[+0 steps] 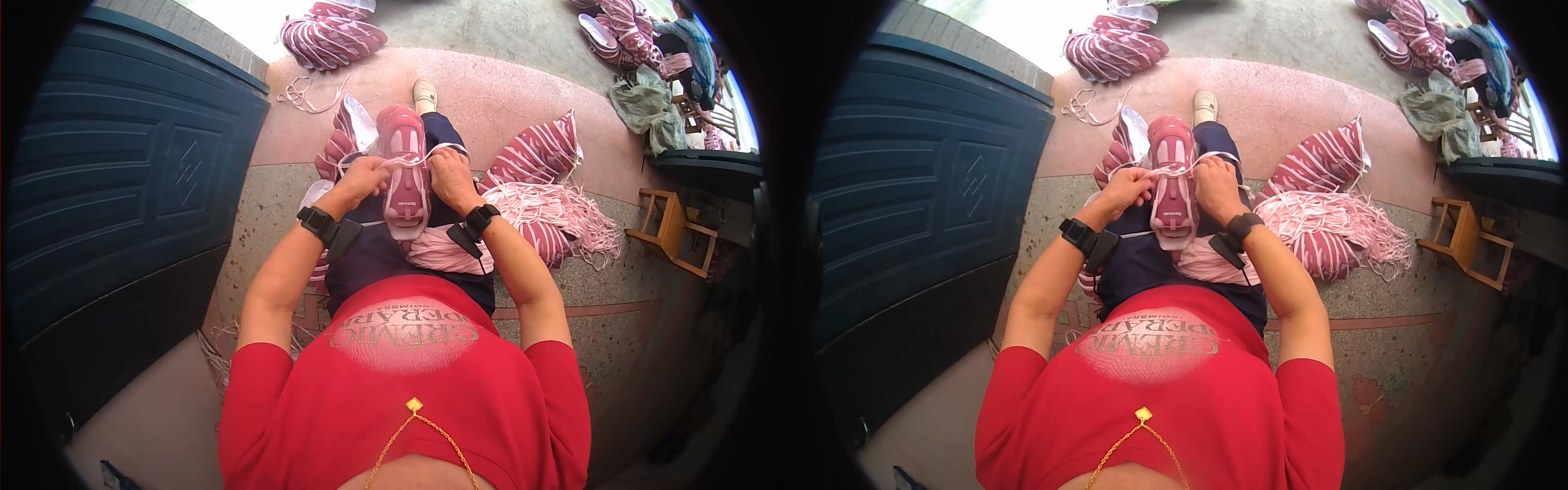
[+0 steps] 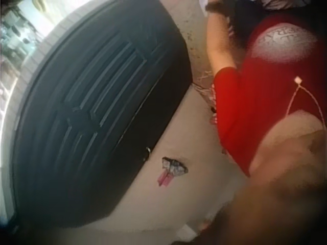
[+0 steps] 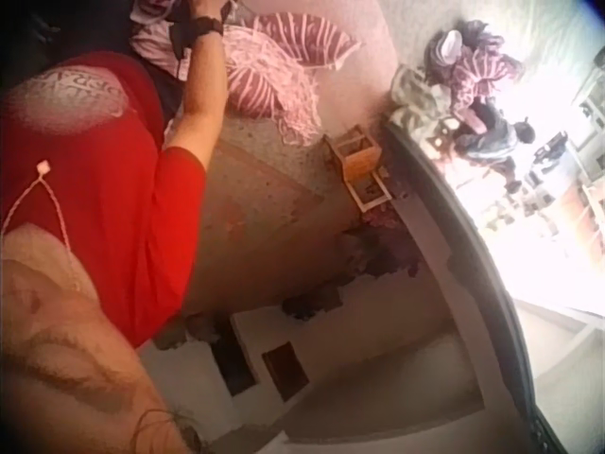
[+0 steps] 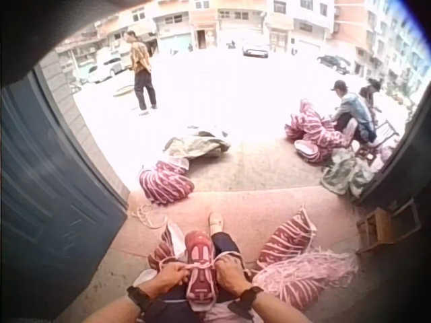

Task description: The person sits on the floor and laces a pink sneaker with a long white shoelace. They repeatedly thread the lace through the eyelets, pull it tight, and adjust the tension, working on a single shoe while surrounded by piles of similar shoes.

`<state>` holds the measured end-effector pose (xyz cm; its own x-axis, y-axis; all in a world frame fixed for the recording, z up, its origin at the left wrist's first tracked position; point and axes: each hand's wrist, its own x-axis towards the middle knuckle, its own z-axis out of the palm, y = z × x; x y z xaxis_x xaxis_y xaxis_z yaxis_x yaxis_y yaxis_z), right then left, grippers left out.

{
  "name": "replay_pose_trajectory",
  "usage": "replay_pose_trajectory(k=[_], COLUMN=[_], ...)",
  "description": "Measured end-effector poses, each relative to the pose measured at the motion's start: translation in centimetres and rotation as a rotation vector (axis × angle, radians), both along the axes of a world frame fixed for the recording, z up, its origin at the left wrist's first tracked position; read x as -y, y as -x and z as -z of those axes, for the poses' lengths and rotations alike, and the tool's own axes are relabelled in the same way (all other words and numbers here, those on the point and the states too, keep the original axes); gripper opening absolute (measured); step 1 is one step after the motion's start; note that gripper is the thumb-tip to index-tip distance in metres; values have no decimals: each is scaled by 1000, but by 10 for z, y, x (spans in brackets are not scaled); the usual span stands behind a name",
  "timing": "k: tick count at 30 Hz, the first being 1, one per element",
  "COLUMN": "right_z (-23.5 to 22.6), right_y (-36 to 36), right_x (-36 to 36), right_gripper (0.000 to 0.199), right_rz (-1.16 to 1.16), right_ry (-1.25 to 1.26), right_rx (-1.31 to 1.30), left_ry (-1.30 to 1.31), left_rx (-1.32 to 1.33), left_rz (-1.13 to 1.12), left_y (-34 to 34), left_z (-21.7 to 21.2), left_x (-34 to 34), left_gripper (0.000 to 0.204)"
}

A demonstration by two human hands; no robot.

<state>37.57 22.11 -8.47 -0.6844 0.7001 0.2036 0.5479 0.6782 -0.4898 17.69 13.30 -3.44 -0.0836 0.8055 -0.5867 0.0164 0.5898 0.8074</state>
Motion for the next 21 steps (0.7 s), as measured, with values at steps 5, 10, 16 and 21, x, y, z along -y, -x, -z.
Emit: replay_pose_trajectory(k=[5,10,16,21], right_z=[-6,-7,-23,-12], right_y=[15,16,22,17], right_x=[5,5,4,4], right_gripper=[14,14,10,10], right_rz=[-31,-80,-242,82], right_ry=[-57,-200,-392,-185], right_rx=[154,193,301,182], left_ry=[-113,-184,-265,-325], left_rx=[-93,-707,-826,-989], left_rz=[11,177,118,94], left_y=[-8,-3,5,-4], left_z=[8,19,31,27], left_x=[4,7,11,6], left_gripper=[21,24,23,21])
